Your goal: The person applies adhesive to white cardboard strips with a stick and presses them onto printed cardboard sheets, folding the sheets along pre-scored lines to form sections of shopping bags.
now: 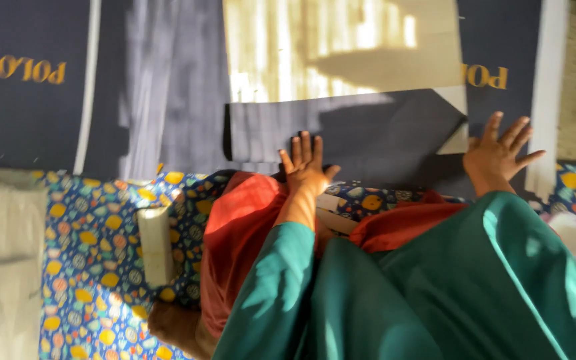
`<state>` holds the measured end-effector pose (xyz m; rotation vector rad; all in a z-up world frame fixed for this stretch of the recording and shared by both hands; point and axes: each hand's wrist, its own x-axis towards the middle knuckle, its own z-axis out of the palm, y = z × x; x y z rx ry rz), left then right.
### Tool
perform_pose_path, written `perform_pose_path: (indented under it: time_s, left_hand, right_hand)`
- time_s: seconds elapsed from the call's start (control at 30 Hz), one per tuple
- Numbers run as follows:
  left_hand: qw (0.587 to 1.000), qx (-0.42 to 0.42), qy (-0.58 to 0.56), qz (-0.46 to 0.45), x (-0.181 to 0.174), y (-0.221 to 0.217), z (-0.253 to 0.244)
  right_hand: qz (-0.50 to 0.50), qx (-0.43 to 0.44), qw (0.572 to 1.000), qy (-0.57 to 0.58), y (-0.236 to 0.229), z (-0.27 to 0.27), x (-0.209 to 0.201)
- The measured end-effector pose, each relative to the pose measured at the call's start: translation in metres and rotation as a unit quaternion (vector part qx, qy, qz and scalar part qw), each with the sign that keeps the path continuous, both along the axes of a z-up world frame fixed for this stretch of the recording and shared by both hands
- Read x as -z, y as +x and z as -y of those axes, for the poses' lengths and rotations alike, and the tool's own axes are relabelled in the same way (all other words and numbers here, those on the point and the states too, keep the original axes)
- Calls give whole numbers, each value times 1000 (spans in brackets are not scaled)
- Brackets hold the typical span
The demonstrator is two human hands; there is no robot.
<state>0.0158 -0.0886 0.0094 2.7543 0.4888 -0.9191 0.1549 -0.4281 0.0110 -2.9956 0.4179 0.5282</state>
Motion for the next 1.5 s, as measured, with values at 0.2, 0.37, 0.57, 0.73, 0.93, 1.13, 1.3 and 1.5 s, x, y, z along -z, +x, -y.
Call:
perform_pose_path:
  time_s: [0.2,0.37,0.57,0.73,0.93,1.13,1.3,1.5]
  left_hand:
    - [999,11,-35,33,-15,-9,-6]
    - [995,-29,-83,37,18,-1,-12]
    - [982,-107,-105,118,25,26,-78]
    - [973,-150,20,174,6,-16,-181]
    - [943,-247,-114,191,30,-43,-203]
    - [941,-279,-88,168,43,-35,-201]
    - [942,-271,-96,174,42,-38,-200]
    - [941,-269,-94,184,47,-36,-201]
  right_hand:
    - [335,-489,804,47,-57,-90,108]
    - [-39,-430,901,45,-96,-161,82]
    - [-79,-430,898,42,-85,-159,82]
    - [-81,-442,893,31,-88,-158,85]
    - [-113,-426,897,-19,-97,-174,52]
    - [-81,-489,862,-105,-112,-208,60]
    - [-40,-575,815,-62,-119,-247,63]
    - [-82,-633,766,-70,-117,-313,26]
